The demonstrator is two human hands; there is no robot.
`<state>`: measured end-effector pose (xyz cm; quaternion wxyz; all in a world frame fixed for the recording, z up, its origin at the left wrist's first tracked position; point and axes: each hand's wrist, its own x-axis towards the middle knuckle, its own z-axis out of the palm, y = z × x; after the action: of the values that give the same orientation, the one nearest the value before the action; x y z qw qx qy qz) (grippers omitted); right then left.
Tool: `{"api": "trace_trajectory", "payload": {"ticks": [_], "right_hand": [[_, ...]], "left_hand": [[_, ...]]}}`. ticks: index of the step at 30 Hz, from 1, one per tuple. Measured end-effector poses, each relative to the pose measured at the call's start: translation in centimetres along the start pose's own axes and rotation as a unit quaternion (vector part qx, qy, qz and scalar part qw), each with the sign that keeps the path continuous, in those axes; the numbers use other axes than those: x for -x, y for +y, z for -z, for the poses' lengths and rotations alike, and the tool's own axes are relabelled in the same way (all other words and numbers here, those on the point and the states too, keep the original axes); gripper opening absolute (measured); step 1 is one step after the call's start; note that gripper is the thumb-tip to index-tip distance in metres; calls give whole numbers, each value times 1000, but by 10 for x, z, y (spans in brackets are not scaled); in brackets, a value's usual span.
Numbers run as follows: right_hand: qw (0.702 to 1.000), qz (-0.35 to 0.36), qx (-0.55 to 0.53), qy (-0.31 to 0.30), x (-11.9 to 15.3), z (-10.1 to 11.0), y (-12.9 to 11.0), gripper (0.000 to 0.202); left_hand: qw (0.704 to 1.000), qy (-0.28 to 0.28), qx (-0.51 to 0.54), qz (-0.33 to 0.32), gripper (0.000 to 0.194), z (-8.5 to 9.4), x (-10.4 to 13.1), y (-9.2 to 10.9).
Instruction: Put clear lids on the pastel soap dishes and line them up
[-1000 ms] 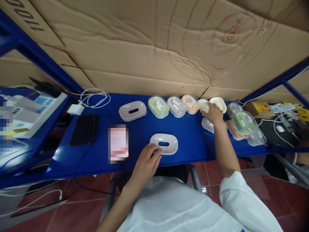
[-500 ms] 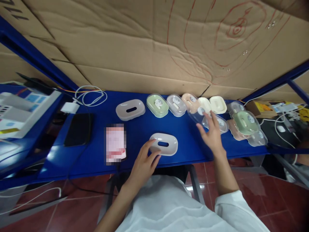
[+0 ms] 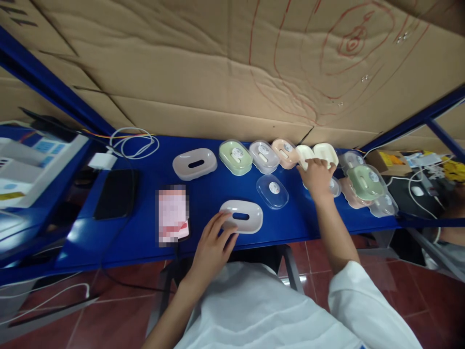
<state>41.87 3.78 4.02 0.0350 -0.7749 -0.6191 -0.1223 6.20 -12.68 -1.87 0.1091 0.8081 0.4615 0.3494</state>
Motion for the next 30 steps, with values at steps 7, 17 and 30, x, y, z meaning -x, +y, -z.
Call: {"api": "trace_trajectory", "payload": {"ticks": [7,17,30], "right_hand": [[996,-54,19,-75,-52,11,3,33],[930,303,-180,106,143,32,-46,14],[856,450,-253,16,158,2,-61,46]], "left_hand": [[996,83,33,6,21,5,4,2],[974,214,61,51,35,25,-5,1],[996,3,-76,-40,19,3,-6,6]]}}
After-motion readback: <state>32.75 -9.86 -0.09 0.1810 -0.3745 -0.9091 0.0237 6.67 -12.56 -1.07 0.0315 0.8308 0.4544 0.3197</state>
